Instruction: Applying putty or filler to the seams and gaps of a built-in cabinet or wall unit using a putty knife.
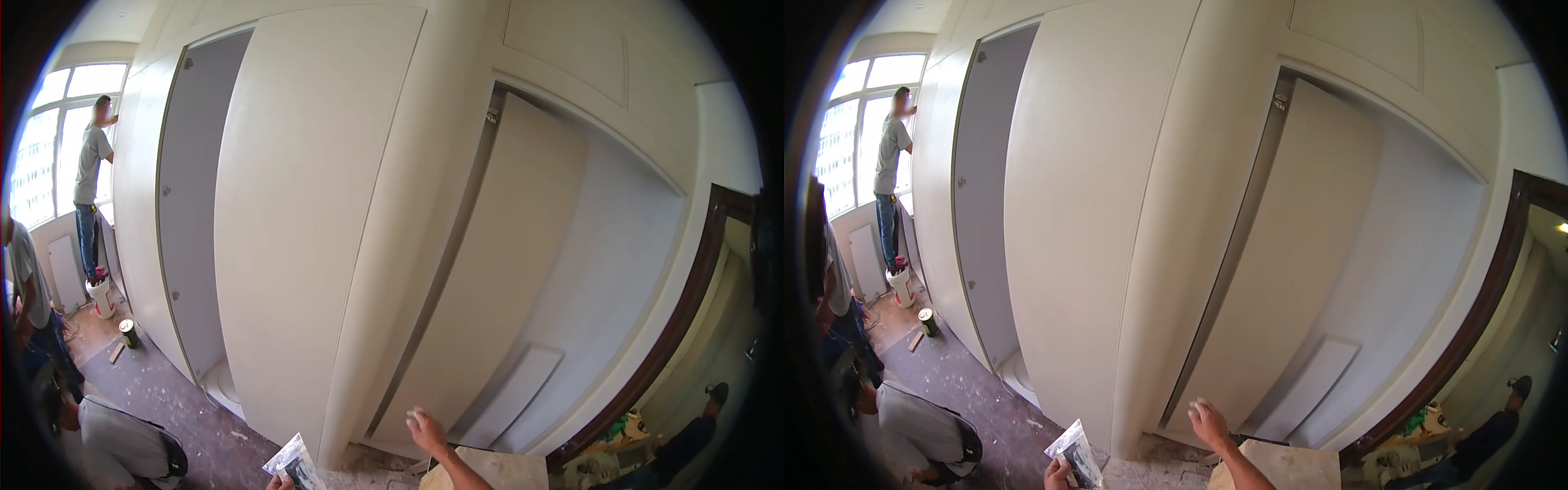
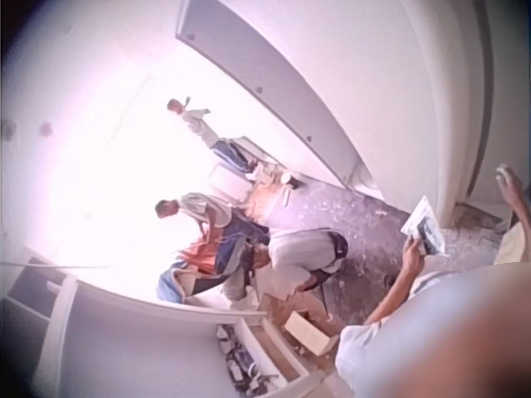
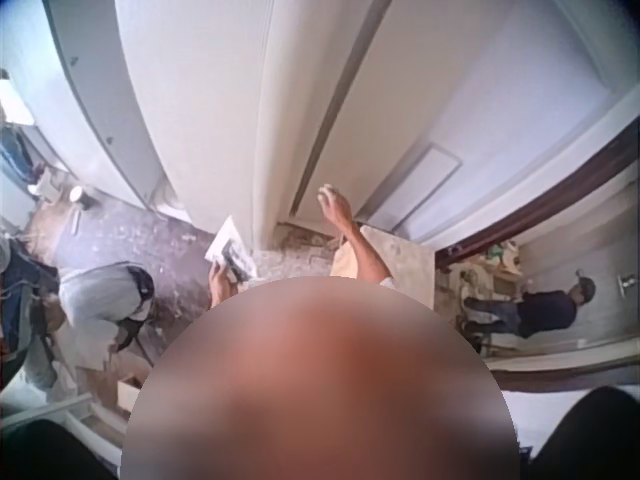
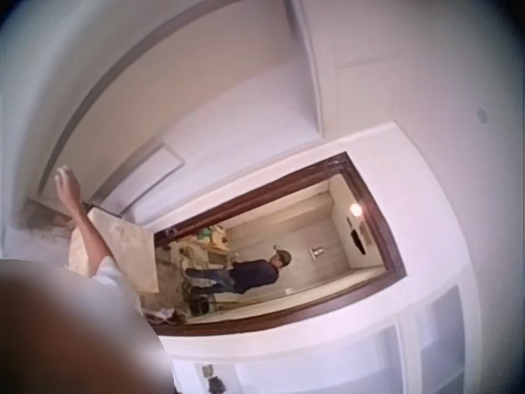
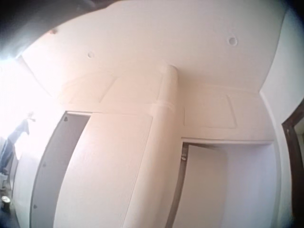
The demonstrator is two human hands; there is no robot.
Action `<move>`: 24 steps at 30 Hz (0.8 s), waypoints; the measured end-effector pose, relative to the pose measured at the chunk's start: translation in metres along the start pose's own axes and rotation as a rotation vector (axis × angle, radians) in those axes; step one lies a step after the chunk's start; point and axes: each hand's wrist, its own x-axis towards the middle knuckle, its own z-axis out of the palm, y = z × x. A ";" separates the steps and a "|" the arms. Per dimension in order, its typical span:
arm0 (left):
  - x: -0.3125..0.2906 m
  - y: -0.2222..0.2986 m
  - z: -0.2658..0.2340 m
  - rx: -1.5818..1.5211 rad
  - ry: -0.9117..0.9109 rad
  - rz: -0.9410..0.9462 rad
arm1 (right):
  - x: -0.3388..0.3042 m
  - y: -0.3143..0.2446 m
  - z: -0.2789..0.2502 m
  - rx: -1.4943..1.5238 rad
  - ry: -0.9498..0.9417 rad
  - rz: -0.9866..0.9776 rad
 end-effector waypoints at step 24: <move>0.081 0.259 -0.075 0.010 -0.137 0.012 | 0.458 -0.409 -0.192 -0.810 1.027 -0.269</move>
